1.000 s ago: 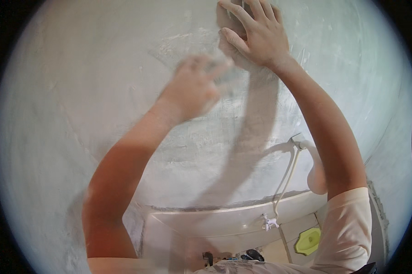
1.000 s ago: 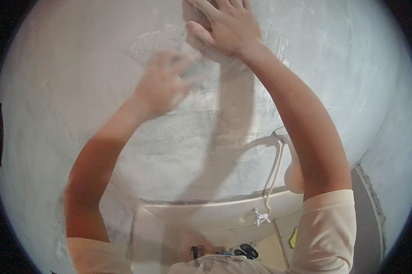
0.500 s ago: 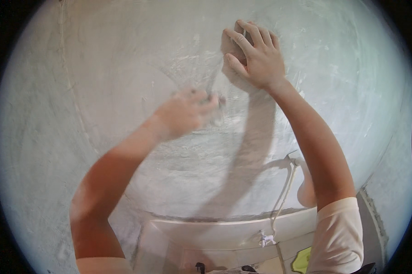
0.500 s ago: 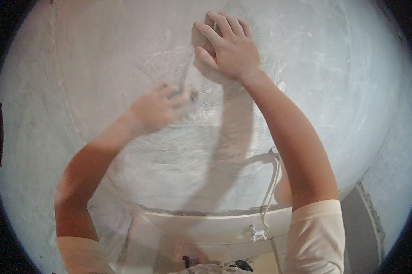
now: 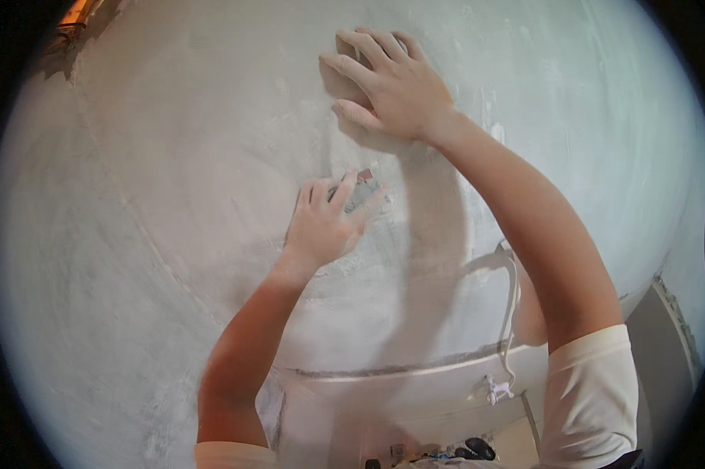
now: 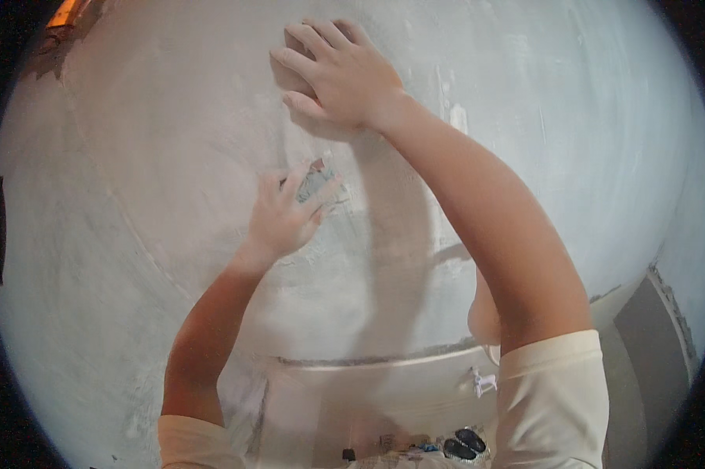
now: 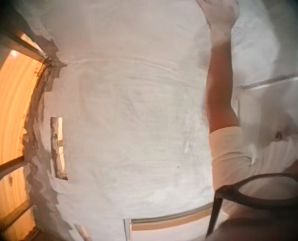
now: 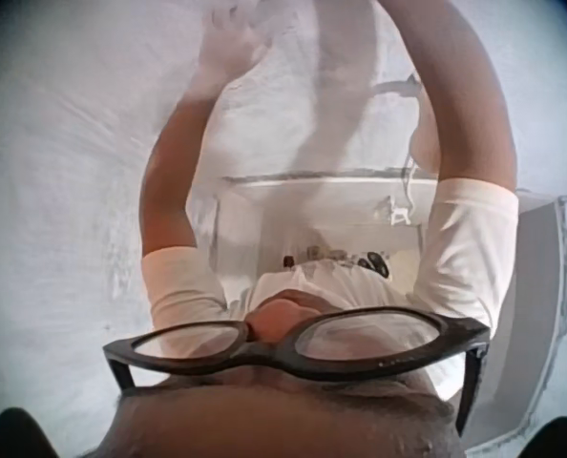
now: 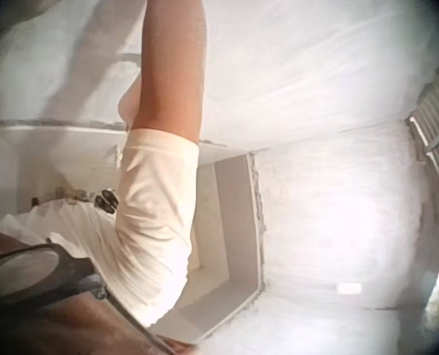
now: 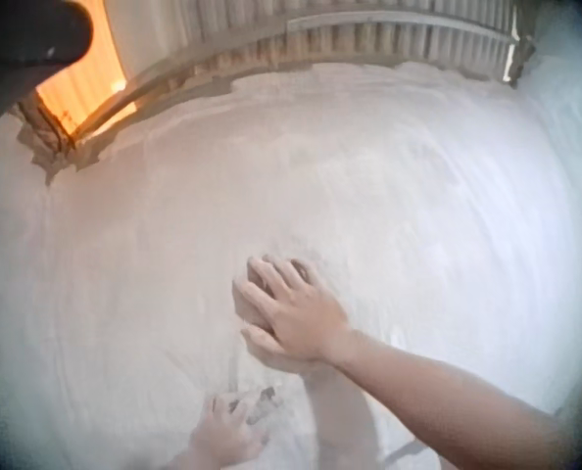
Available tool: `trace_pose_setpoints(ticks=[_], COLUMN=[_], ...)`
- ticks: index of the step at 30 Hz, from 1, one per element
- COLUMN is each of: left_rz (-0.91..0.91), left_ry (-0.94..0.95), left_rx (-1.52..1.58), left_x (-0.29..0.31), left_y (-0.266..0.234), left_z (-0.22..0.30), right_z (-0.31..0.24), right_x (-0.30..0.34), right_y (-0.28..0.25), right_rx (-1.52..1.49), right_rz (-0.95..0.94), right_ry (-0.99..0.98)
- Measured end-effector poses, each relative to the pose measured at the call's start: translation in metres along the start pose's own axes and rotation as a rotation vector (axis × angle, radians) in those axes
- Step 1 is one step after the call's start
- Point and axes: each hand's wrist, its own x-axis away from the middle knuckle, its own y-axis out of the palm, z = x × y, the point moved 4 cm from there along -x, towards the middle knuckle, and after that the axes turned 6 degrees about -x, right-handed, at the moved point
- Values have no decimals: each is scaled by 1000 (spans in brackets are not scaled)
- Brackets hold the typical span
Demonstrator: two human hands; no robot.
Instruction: The person sands a plastered wall using a hand-held sanding block, moving it in circular and back-and-forth motions across various sections of the surface.
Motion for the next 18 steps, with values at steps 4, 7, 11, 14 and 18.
trace_pose_setpoints(ticks=[4,7,11,14,18], left_rz=[-20,-5,50,-36,-208], left_ry=[-63,-73,-541,-680,-120], left_rx=[17,-15,-268,-269,-151], left_x=[5,4,5,8,16], left_y=[6,0,-8,-9,8], left_z=[6,5,-26,-3,26], right_z=[1,0,4,8,-3], right_x=[10,39,92,131,149], right_y=[-5,-11,-43,-74,-120], right_rx=[2,4,36,16,-114], right_rz=[-22,-200,-481,-918,-1326], right_ry=[-77,-99,-86,-11,194])
